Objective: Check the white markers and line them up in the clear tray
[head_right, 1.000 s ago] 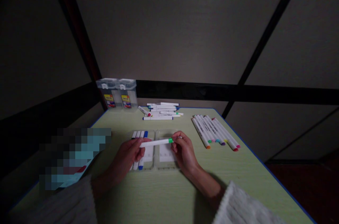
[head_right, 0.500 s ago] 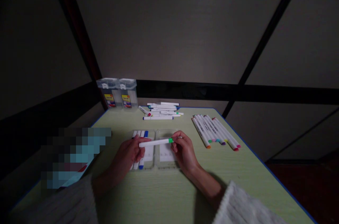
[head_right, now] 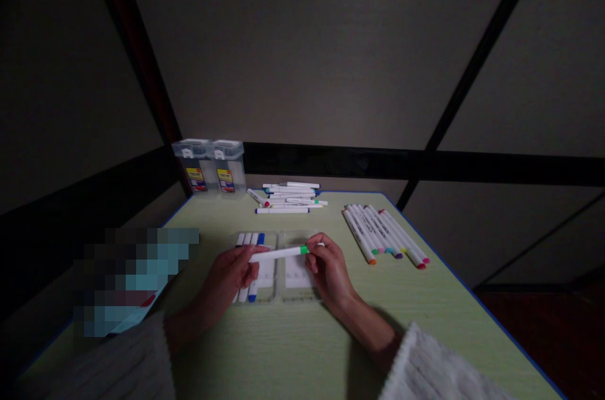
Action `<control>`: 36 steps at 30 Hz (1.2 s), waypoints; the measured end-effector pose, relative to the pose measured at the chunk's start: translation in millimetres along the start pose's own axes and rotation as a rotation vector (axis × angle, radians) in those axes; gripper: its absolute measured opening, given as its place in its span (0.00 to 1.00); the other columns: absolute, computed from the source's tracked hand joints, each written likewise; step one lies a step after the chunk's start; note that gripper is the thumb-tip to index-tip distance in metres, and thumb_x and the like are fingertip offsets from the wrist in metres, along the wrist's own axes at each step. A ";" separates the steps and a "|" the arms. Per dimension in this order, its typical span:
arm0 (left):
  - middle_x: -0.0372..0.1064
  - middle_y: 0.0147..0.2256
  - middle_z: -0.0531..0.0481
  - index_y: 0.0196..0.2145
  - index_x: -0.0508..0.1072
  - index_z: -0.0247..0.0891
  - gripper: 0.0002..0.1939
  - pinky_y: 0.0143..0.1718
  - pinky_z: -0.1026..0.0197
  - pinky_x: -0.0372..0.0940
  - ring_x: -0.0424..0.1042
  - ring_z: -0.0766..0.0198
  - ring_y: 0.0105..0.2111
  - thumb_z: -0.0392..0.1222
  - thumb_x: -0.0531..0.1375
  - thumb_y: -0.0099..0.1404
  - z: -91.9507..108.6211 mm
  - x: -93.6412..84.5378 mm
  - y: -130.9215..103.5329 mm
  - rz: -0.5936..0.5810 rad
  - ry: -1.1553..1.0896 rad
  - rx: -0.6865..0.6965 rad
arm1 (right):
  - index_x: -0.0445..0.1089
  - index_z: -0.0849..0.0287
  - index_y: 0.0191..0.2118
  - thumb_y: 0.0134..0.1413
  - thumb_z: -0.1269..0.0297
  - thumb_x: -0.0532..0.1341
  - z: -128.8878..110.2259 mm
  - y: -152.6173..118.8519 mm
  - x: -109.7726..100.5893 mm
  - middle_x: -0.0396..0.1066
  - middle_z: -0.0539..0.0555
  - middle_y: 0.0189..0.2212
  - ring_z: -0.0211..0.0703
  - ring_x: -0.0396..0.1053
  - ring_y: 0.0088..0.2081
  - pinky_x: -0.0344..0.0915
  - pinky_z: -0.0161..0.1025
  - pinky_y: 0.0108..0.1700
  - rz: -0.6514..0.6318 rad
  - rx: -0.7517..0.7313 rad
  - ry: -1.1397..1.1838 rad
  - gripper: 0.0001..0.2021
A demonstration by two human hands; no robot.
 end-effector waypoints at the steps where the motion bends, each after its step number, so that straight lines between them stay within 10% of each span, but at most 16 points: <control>1: 0.57 0.13 0.57 0.31 0.73 0.29 0.23 0.15 0.69 0.46 0.52 0.75 0.12 0.55 0.57 0.50 -0.8 -0.4 0.5 -0.004 0.002 0.005 | 0.63 0.59 0.20 0.37 0.67 0.62 0.0 -0.1 0.1 0.51 0.43 0.10 0.30 0.44 0.15 0.42 0.32 0.19 -0.001 0.000 -0.002 0.06; 36: 0.65 0.19 0.54 0.30 0.73 0.31 0.12 0.21 0.68 0.54 0.59 0.72 0.19 0.40 0.58 0.49 1.6 -1.4 -1.6 0.004 0.145 0.086 | 0.60 0.59 0.21 0.43 0.61 0.63 3.9 1.3 -2.5 0.48 0.41 0.09 0.28 0.41 0.14 0.39 0.30 0.17 -0.018 0.018 0.046 0.11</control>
Point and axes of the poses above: each hand's wrist, its own y-axis towards the middle knuckle, its own x-axis out of the palm, z = x × y, the point moved 1 cm from there along y, towards the middle knuckle
